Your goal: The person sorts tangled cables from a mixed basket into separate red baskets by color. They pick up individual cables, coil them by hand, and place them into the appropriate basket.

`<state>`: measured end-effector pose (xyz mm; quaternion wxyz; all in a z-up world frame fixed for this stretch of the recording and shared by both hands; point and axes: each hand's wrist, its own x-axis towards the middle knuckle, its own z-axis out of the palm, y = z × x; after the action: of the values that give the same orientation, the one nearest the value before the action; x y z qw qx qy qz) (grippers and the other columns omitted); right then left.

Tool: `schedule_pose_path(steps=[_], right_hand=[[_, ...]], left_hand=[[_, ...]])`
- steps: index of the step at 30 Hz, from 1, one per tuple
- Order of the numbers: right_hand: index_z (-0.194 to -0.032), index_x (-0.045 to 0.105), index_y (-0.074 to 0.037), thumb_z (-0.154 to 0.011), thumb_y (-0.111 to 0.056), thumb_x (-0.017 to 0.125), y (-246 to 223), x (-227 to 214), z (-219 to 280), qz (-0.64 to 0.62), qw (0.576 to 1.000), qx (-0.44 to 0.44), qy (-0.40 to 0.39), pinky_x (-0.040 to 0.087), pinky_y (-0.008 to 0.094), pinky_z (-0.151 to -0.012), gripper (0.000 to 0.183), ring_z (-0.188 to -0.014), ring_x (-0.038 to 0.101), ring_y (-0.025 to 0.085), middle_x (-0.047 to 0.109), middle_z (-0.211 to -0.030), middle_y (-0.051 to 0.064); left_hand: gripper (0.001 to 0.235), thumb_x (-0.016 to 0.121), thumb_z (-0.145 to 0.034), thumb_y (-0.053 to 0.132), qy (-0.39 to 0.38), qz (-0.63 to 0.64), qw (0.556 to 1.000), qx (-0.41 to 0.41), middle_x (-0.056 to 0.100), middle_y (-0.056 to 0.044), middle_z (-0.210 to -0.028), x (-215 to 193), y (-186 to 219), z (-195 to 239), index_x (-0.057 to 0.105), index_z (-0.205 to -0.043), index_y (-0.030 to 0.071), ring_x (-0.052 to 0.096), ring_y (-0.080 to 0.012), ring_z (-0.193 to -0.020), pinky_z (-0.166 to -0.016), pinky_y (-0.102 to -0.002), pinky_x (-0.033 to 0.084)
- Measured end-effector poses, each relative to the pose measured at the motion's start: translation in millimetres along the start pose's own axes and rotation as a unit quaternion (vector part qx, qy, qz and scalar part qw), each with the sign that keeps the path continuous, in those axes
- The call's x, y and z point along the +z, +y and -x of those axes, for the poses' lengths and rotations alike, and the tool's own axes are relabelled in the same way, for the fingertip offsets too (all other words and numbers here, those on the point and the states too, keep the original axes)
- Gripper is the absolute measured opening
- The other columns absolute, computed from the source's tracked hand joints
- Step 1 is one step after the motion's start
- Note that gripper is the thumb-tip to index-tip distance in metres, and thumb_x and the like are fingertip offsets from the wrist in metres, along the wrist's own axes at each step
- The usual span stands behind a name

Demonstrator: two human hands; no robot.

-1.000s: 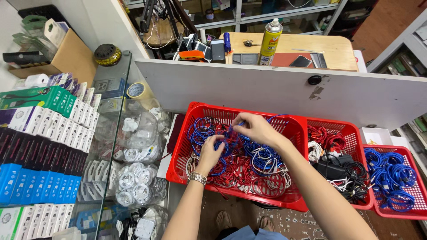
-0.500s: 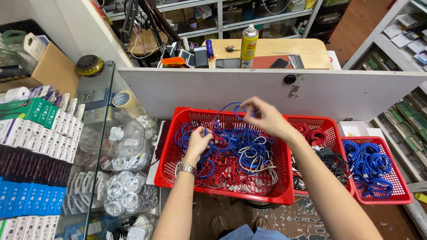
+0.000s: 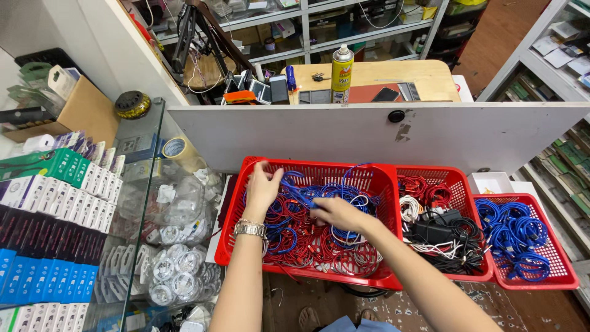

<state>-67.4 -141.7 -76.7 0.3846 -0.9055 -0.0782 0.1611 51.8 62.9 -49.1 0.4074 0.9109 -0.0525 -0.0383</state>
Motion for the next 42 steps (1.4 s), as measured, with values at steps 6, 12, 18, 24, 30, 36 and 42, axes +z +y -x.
schedule_pose_path(steps=[6, 12, 18, 24, 30, 36, 42], right_hand=[[-0.112, 0.067, -0.006, -0.099, -0.032, 0.059, -9, -80, 6, -0.105, 0.989, -0.038, -0.100, 0.058, 0.026, -0.061, 0.031, -0.064, 0.061, 0.008, 0.060, -0.074, -0.002], [-0.107, 0.072, -0.002, -0.102, -0.029, 0.063, 26, -120, 43, -0.243, 0.961, -0.005, -0.134, 0.051, 0.026, -0.065, 0.029, -0.066, 0.056, 0.010, 0.060, -0.075, 0.004], [-0.108, 0.069, -0.002, -0.099, -0.031, 0.061, 63, -116, 68, -0.256, 0.963, 0.017, -0.085, 0.055, 0.029, -0.096, 0.031, -0.104, 0.063, 0.007, 0.067, -0.107, 0.004], [-0.139, 0.044, -0.011, -0.100, -0.034, 0.059, 71, -60, 43, -0.456, 0.865, 0.107, 0.179, 0.045, 0.046, -0.112, 0.048, -0.119, 0.059, 0.021, 0.052, -0.137, 0.009], [-0.124, 0.067, -0.005, -0.102, -0.031, 0.052, 61, 8, 25, -0.319, 0.940, -0.005, 0.116, 0.042, 0.036, -0.108, 0.037, -0.118, 0.062, 0.016, 0.073, -0.115, 0.011], [-0.100, 0.073, -0.002, -0.106, -0.029, 0.052, 52, -38, 32, -0.206, 0.964, 0.016, 0.170, 0.044, 0.029, -0.063, 0.035, -0.068, 0.049, 0.012, 0.053, -0.074, 0.002], [-0.109, 0.069, -0.003, -0.102, -0.027, 0.058, 45, -115, 43, -0.200, 0.962, 0.001, 0.187, 0.041, 0.025, -0.060, 0.028, -0.066, 0.046, 0.006, 0.056, -0.073, -0.004]], left_hand=[[0.056, 0.062, -0.097, 0.048, -0.258, 0.074, 0.928, 0.257, 0.070, -0.010, -0.116, 12, 47, 38, 0.063, -0.136, 0.008, 0.063, -0.0233, -0.111, -0.094, -0.043, 0.048], [0.038, 0.060, -0.103, 0.035, -0.394, 0.219, 0.890, 0.068, 0.032, 0.010, -0.059, 3, 52, 47, 0.077, -0.107, 0.002, 0.028, -0.0022, -0.047, -0.044, -0.021, 0.025], [0.032, 0.057, -0.105, 0.028, -0.246, 0.354, 0.902, 0.025, 0.034, 0.011, -0.060, -3, 25, 33, 0.072, -0.101, 0.000, 0.026, -0.0015, -0.049, -0.045, -0.021, 0.025], [0.025, 0.052, -0.105, 0.020, -0.264, 0.479, 0.837, 0.032, 0.047, 0.006, -0.068, 33, 33, 46, 0.067, -0.102, 0.000, 0.036, -0.0028, -0.052, -0.047, -0.021, 0.031], [0.031, 0.046, -0.109, 0.027, -0.274, 0.452, 0.849, 0.009, 0.040, 0.005, -0.059, 46, 51, 66, 0.065, -0.107, 0.003, 0.031, -0.0018, -0.045, -0.039, -0.019, 0.025], [0.037, 0.048, -0.103, 0.022, -0.390, 0.298, 0.870, 0.051, 0.062, 0.002, -0.070, 27, 43, 68, 0.067, -0.127, 0.002, 0.057, -0.0061, -0.055, -0.054, -0.022, 0.053], [0.034, 0.054, -0.103, 0.028, -0.439, 0.172, 0.879, 0.076, 0.059, 0.005, -0.070, 8, 58, 77, 0.073, -0.126, 0.012, 0.050, -0.0042, -0.056, -0.054, -0.021, 0.048]])
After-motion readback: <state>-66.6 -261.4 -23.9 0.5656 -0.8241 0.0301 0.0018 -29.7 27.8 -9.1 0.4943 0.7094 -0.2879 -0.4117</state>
